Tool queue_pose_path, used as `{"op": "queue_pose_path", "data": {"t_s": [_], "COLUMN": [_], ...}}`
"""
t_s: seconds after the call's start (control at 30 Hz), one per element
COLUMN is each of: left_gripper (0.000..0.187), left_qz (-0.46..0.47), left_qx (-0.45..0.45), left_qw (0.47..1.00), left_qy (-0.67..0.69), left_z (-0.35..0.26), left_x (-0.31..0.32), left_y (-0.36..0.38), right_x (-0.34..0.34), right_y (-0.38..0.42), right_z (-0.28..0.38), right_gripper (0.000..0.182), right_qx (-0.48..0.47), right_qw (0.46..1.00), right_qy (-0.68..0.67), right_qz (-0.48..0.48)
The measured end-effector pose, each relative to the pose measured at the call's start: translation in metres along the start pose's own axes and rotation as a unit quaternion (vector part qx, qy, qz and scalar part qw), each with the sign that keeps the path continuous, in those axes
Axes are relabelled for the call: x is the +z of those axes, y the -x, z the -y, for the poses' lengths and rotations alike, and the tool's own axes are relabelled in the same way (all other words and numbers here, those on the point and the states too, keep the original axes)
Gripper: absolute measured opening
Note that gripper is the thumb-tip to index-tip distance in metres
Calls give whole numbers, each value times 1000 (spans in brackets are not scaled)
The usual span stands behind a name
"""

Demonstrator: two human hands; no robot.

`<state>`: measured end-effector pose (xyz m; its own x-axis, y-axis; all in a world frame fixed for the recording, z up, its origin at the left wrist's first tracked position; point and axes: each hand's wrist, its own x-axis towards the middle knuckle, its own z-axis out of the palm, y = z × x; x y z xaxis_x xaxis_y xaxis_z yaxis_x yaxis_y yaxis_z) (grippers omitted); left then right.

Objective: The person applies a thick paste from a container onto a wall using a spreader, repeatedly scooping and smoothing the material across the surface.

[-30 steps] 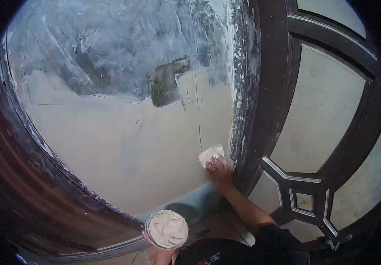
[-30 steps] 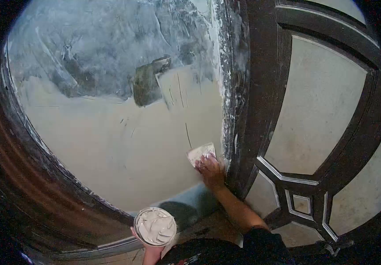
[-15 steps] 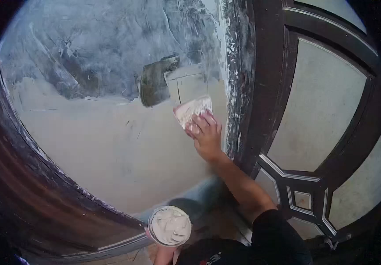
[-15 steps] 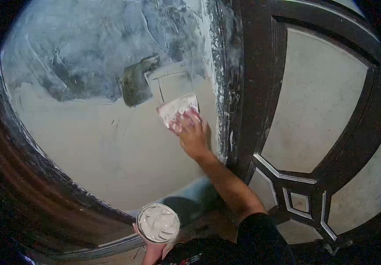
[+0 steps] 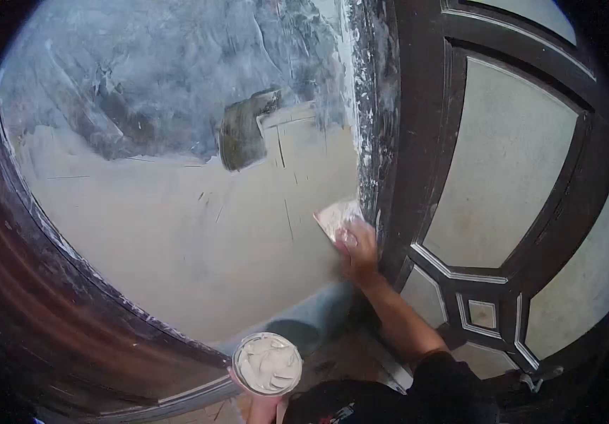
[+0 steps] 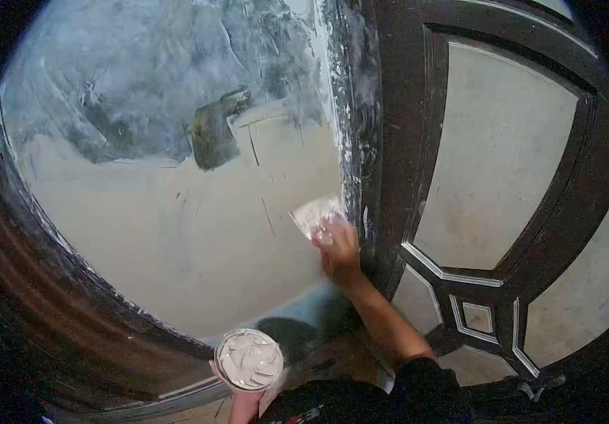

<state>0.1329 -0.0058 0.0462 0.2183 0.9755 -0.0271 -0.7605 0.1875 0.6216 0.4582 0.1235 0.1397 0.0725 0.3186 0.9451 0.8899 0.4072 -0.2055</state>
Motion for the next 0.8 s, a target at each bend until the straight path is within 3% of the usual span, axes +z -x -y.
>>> {"op": "queue_pose_path", "data": {"t_s": [0.03,0.13,0.23,0.3,0.4,0.43,0.47,0.5,0.6,0.63,0.73,0.77,0.8], "left_gripper": [95,95,94,94,94,93,93,92,92,92,91,91,91], "left_qz": [0,1,9,17,31,35,38,14,50,50,18,7,-5], "left_qx": [-1,-1,-1,0,3,6,9,2,32,35,34,33,32], "left_qw": [1000,1000,1000,1000,999,999,999,999,998,998,999,999,999], "left_qy": [2,8,8,7,9,11,12,49,29,30,20,16,11], "left_z": [1,5,4,2,-2,-2,-3,-3,-4,-5,-7,-8,-9], "left_x": [1,3,6,6,4,3,3,-11,-29,-30,-34,-34,-34], "left_y": [4,12,14,13,9,9,8,10,13,11,12,13,15], "right_x": [-2,-1,21,40,77,89,72,68,56,52,18,23,2], "right_y": [-44,-151,-163,-129,8,54,89,118,152,135,9,-32,-79], "right_z": [8,34,46,44,26,26,28,19,13,18,45,53,66], "right_gripper": [31,35,33,26,19,24,26,25,22,22,25,31,38], "right_qx": [-44,-113,-108,-98,-96,115,-44,-81,-40,-43,-68,-34,-81], "right_qw": [996,986,989,989,986,984,988,987,983,983,994,991,987], "right_qy": [69,47,78,111,120,8,85,23,-13,-15,83,127,140], "right_qz": [-26,-115,-57,-3,60,133,119,138,180,178,33,-15,21]}}
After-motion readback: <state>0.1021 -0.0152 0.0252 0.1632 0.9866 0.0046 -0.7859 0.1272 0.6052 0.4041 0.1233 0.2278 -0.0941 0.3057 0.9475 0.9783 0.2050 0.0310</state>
